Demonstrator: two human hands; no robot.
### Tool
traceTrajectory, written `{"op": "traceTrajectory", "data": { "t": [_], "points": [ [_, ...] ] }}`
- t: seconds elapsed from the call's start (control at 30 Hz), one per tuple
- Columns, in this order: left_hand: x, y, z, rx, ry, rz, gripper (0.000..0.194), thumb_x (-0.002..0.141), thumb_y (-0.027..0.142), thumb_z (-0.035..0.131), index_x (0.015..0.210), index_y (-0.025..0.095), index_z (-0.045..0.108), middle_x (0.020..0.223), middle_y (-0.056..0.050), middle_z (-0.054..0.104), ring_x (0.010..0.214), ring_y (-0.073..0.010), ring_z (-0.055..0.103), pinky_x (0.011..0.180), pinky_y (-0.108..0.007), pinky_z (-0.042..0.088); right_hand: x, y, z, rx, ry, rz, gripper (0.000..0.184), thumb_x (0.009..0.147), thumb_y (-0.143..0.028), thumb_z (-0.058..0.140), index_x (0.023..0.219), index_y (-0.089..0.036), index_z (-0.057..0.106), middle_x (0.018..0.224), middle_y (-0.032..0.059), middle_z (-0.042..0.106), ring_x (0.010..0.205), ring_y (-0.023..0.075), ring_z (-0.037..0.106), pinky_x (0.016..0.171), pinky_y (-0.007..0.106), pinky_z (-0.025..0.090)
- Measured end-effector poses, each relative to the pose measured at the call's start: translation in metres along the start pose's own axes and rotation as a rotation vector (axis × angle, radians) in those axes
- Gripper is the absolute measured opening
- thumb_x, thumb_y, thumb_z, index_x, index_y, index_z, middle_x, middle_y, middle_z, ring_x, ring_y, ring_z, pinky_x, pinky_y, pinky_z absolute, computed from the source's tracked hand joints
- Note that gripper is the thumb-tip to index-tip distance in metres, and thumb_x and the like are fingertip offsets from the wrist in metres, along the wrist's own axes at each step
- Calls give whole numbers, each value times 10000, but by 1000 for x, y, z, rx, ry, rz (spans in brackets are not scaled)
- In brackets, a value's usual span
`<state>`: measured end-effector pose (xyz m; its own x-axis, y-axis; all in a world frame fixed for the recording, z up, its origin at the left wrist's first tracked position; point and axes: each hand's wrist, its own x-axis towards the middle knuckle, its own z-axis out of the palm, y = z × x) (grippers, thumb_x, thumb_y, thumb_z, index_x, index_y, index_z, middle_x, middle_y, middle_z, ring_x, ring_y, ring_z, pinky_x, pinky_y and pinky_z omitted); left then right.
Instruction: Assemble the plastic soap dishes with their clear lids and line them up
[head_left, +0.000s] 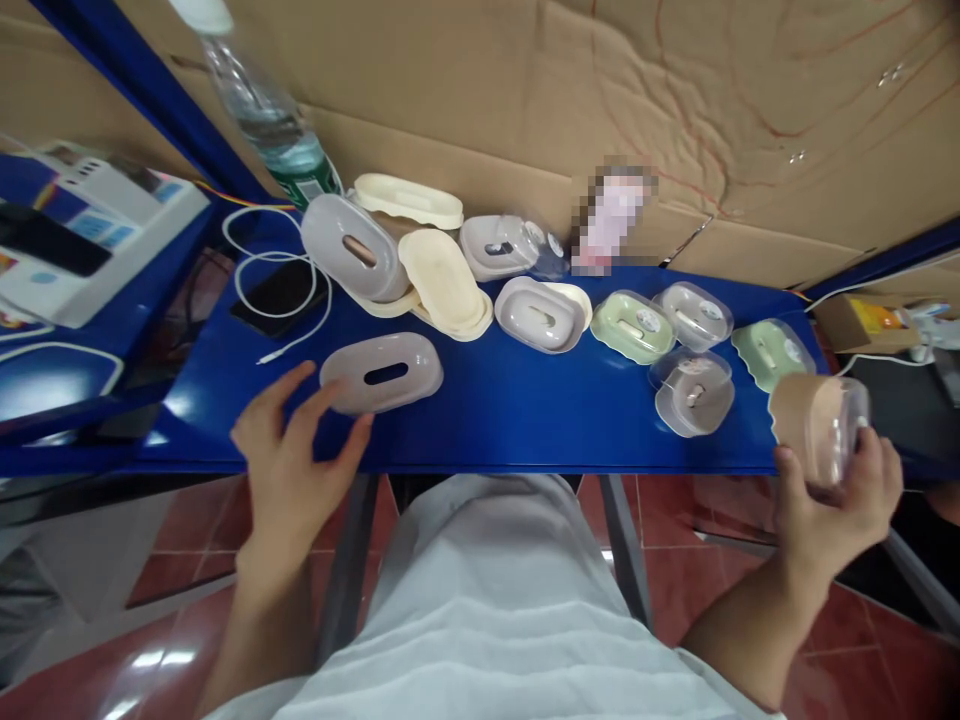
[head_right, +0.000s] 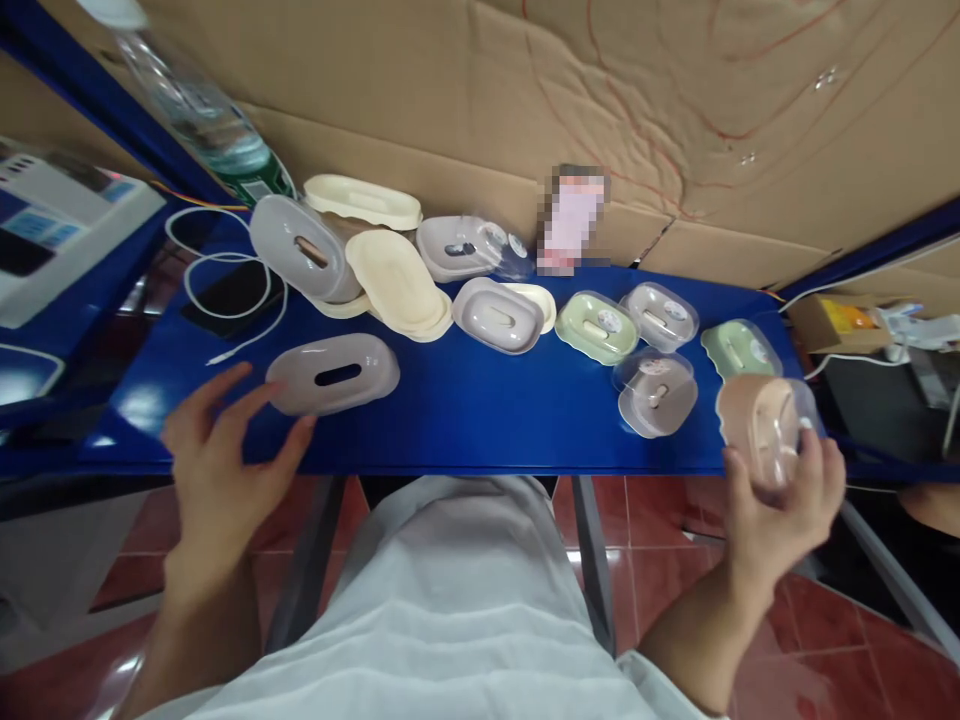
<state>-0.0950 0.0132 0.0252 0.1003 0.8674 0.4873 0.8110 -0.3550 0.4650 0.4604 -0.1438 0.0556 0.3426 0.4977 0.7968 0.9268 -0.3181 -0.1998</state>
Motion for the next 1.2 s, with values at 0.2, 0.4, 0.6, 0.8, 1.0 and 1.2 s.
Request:
{"op": "traceTrajectory", "data": {
  "t": [0.2,0.4,0.6,0.8,1.0,1.2],
  "points": [
    [-4,-19,13,-36,-120,51,328,1031,353,700,1358,350,683,1691,-30,481,1495,-404,525,1233,-653,444,-19,71,39,-96,-186,128,988,760,-964,638,1379,-204,761,1303,351,677,1273,559,671,1021,708,543],
    [-11,-3,22,-80,-196,136,276,1018,312,707,1294,319,713,1641,-94,528,1473,-378,557,1207,-605,485,-2,49,60,-135,-204,136,957,761,-960,636,1347,-212,753,1509,373,577,1453,648,467,1023,913,347],
    [-11,26,38,-157,-292,276,178,1020,297,708,1194,268,726,1639,-107,555,1571,-364,472,1251,-579,456,12,-75,60,209,-299,-179,536,1071,-505,554,1531,-235,610,1523,223,635,1454,403,581,1188,641,464],
    [6,37,52,-173,-432,368,201,1043,331,685,1231,282,736,1509,-74,691,1608,-338,429,1243,-554,462,9,-200,109,410,-724,-580,539,1115,-366,512,1641,-253,482,1642,124,564,1555,342,470,1289,588,339],
    [4,28,44,-215,-410,340,176,1048,283,653,1218,264,696,1502,-80,696,1627,-320,400,1269,-544,422,5,-217,122,388,-777,-582,359,1129,-301,479,1412,-209,679,1255,122,760,1230,312,667,1242,578,361],
    [14,18,32,-142,-391,228,174,1035,279,600,1182,244,688,1579,-126,619,1626,-352,397,1308,-629,314,2,-190,93,691,-814,-351,245,1116,-361,546,1232,-273,743,1138,68,765,1080,262,699,1076,481,520]
  ]
}}
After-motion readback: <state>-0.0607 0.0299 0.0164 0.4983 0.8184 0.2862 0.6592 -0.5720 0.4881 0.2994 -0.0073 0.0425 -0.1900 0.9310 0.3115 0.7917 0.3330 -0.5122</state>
